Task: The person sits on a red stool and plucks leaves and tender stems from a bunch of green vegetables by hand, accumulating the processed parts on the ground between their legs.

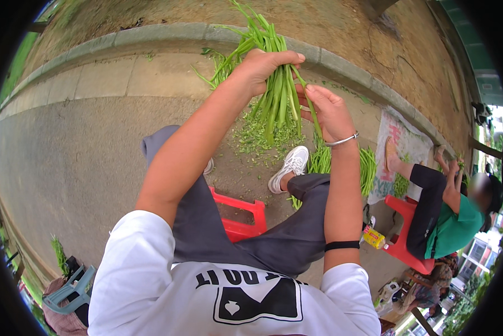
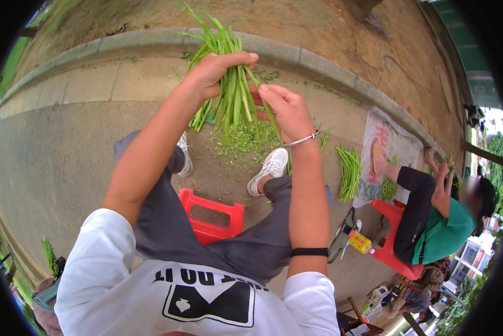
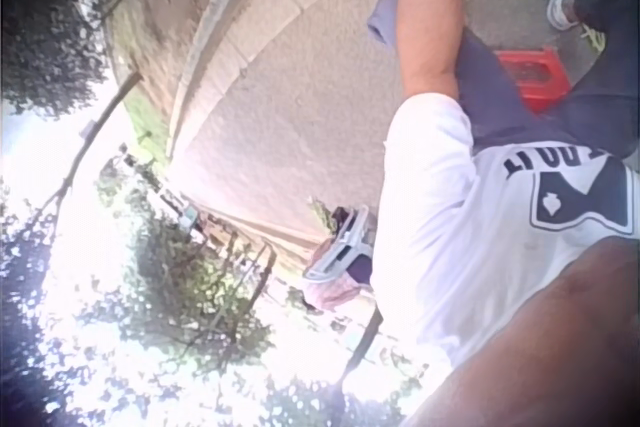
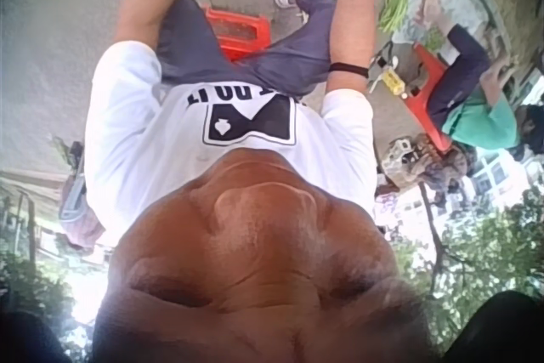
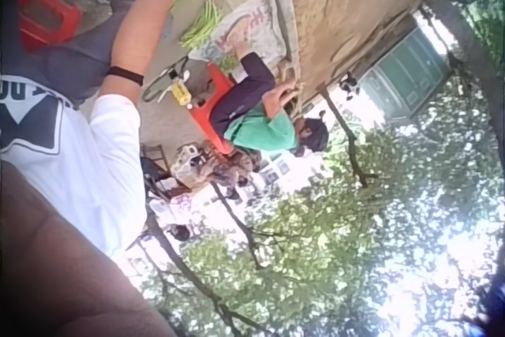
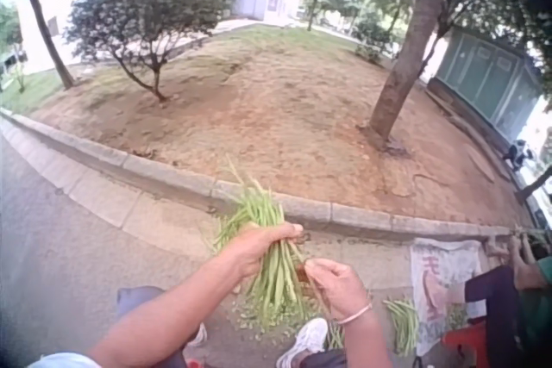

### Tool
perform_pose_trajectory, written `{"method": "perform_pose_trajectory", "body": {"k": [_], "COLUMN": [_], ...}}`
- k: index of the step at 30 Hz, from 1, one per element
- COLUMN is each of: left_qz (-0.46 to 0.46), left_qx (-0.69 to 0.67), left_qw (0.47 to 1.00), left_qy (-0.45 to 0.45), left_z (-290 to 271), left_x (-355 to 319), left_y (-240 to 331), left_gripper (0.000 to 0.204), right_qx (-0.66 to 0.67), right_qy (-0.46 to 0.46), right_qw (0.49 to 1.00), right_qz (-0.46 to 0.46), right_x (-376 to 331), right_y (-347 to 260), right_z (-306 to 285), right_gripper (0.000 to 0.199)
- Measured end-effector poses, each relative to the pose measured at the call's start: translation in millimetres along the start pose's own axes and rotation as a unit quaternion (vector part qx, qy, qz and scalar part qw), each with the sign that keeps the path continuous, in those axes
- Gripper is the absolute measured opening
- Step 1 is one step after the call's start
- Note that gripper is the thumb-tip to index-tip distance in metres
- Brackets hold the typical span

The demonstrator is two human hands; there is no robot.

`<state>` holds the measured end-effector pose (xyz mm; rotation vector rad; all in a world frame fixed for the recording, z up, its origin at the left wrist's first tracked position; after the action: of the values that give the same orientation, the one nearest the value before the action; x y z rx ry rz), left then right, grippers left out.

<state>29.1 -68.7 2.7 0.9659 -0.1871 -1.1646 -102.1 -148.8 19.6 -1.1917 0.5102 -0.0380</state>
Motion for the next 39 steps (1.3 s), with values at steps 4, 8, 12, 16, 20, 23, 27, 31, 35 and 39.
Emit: {"method": "perform_pose_trajectory", "body": {"k": [4,8,12,16,20,23,27,31,35,39], "left_qz": [0.006,0.038,0.059,0.042,0.069,0.103,0.121,0.124,0.134,0.137], "left_qx": [0.012,-0.003,0.004,0.027,-0.008,-0.025,-0.039,-0.032,-0.038,-0.041], "left_qw": [0.996,0.993,0.989,0.996,0.997,0.994,0.992,0.991,0.99,0.99], "left_qy": [-0.085,-0.112,-0.132,-0.07,-0.021,0.005,0.018,0.032,0.034,0.015], "left_z": [6,11,13,4,-7,-17,-28,-27,-30,-30], "left_x": [-3,-6,-8,-6,-2,-3,-3,-6,-5,-2], "left_y": [2,5,7,7,13,26,35,36,36,37], "left_gripper": [0.027,0.023,0.03,0.029,0.027,0.026,0.03,0.031,0.028,0.021], "right_qx": [0.01,0.038,0.079,0.075,0.064,0.065,0.044,0.0,-0.088,-0.119], "right_qy": [-0.019,0.001,0.021,-0.038,-0.082,-0.088,-0.094,-0.074,-0.047,-0.045], "right_qw": [1.0,0.999,0.997,0.996,0.993,0.992,0.993,0.995,0.992,0.989], "right_qz": [-0.004,-0.004,0.005,0.036,0.06,0.07,0.064,0.064,0.071,0.068], "right_x": [3,6,12,12,5,0,-4,-6,-4,-3], "right_y": [-2,0,4,4,-2,-3,-2,-3,-2,-1], "right_z": [-12,-12,-15,-12,-3,-8,-16,-14,-10,-9], "right_gripper": [0.024,0.02,0.017,0.021,0.025,0.027,0.025,0.024,0.021,0.018]}}
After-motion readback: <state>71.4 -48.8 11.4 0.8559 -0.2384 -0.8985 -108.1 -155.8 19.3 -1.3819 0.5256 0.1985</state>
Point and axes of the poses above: each hand's wrist, its own x-axis towards the middle knuckle, its own z-axis out of the palm, y = z × x, the point moved 4 cm from there along x, towards the middle knuckle, and after that the axes turned 7 degrees about -y, right-handed, at the moved point
